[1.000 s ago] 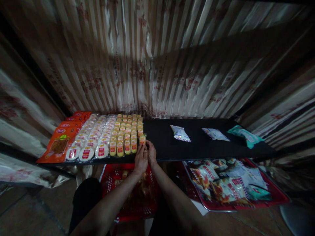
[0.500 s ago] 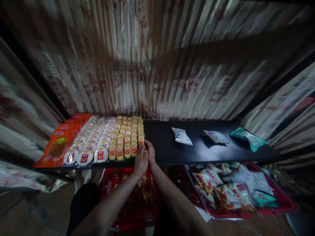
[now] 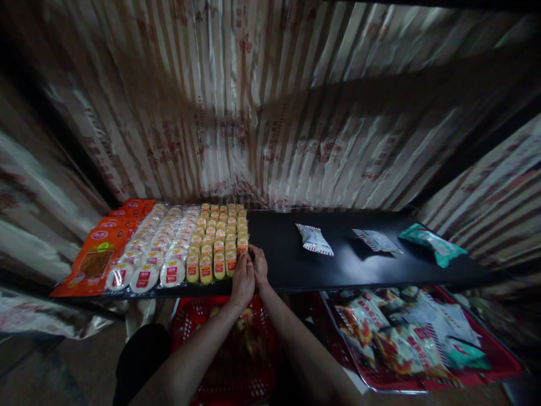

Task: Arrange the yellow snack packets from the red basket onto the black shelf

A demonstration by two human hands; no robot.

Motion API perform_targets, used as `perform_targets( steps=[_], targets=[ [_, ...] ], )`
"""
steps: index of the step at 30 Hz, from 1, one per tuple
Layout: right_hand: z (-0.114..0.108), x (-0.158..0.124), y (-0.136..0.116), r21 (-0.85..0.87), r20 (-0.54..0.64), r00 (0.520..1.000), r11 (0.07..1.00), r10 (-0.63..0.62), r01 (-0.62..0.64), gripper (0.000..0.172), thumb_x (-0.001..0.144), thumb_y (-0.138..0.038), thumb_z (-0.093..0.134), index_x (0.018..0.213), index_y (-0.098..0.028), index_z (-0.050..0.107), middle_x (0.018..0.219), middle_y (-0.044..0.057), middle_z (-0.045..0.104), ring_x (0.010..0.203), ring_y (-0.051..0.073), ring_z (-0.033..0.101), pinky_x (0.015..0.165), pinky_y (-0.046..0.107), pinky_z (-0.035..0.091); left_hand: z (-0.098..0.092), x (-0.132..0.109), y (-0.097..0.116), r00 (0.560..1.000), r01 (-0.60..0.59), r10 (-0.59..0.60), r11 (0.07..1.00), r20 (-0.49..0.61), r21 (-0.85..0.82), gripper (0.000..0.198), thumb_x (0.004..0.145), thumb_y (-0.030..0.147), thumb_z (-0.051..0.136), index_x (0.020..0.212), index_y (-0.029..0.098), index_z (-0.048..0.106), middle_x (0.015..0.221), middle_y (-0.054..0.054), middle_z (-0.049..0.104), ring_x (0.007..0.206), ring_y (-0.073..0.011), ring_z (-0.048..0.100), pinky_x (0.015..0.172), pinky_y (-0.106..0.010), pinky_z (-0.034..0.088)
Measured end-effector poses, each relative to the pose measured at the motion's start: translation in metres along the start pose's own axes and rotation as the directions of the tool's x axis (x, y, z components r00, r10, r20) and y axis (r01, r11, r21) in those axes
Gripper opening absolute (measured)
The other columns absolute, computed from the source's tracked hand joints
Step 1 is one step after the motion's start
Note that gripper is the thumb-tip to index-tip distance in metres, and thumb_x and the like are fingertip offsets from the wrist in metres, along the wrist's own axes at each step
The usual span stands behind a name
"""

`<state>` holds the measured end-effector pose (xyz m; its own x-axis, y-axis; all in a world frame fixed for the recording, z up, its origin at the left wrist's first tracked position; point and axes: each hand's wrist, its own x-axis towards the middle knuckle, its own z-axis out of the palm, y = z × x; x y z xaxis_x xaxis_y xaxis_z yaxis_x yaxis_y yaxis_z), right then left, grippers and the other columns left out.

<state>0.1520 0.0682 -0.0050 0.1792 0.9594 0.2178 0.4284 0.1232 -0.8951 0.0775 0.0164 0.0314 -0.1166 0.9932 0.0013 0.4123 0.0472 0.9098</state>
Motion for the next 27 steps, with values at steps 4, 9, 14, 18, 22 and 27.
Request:
perform_targets(
  steps=[4,9,14,18,22,27],
  targets=[
    [0.001,-0.001,0.003,0.106,-0.017,1.000,0.994,0.009,-0.008,0.038,0.075,-0.028,0.053,0.109,-0.017,0.067,0.107,0.010,0.066,0.099,0.023,0.061,0.092,0.038,0.050,0.001,-0.001,-0.002,1.000,-0.029,0.029,0.999,-0.005,0.018,0.053,0.091,0.026,0.032,0.137,0.004,0.047,0.148,-0.017,0.042,0.140,-0.0226,0.036,0.119,-0.041,0.024],
    [-0.003,-0.002,0.003,0.113,-0.001,1.000,0.993,-0.016,0.016,0.035,0.075,-0.030,0.058,0.107,-0.019,0.068,0.107,0.010,0.068,0.098,0.023,0.062,0.093,0.039,0.050,-0.001,-0.007,-0.009,0.991,-0.135,0.132,0.982,0.026,0.132,0.055,0.089,0.021,0.032,0.140,0.004,0.043,0.149,-0.018,0.041,0.140,-0.0232,0.036,0.117,-0.042,0.029],
    [-0.007,-0.002,0.001,0.128,-0.073,0.997,0.992,0.008,0.001,0.039,0.084,-0.041,0.050,0.108,-0.017,0.068,0.113,0.013,0.068,0.107,0.023,0.061,0.101,0.041,0.046,-0.015,-0.013,-0.012,0.899,-0.430,0.421,0.795,0.122,0.428,0.056,0.084,0.012,0.036,0.139,0.004,0.045,0.151,-0.017,0.036,0.145,-0.0242,0.023,0.119,-0.046,0.026],
    [-0.004,0.007,0.003,0.247,-0.066,0.989,0.963,0.129,-0.109,0.056,0.091,-0.055,0.036,0.124,-0.017,0.061,0.134,0.011,0.059,0.126,0.022,0.052,0.112,0.041,0.035,-0.029,-0.010,-0.014,0.792,-0.579,0.563,0.568,0.236,0.586,0.054,0.084,0.012,0.038,0.138,0.008,0.047,0.151,-0.016,0.037,0.145,-0.0247,0.022,0.119,-0.051,0.023],
    [0.006,0.023,0.005,0.340,-0.003,0.984,0.926,0.179,-0.167,0.068,0.090,-0.065,0.032,0.137,-0.020,0.051,0.146,0.006,0.048,0.140,0.021,0.038,0.116,0.041,0.030,-0.036,0.000,-0.017,0.771,-0.601,0.562,0.486,0.299,0.635,0.052,0.086,0.020,0.041,0.136,0.007,0.049,0.152,-0.017,0.035,0.145,-0.0266,0.022,0.118,-0.052,0.022],
    [0.021,0.034,-0.002,0.347,0.066,0.993,0.931,0.094,-0.111,0.068,0.090,-0.067,0.030,0.138,-0.024,0.051,0.136,0.005,0.059,0.135,0.020,0.045,0.111,0.040,0.038,-0.037,0.010,-0.020,0.777,-0.590,0.544,0.451,0.317,0.670,0.053,0.088,0.020,0.038,0.137,0.002,0.047,0.152,-0.019,0.033,0.146,-0.0242,0.020,0.120,-0.048,0.017]
  ],
)
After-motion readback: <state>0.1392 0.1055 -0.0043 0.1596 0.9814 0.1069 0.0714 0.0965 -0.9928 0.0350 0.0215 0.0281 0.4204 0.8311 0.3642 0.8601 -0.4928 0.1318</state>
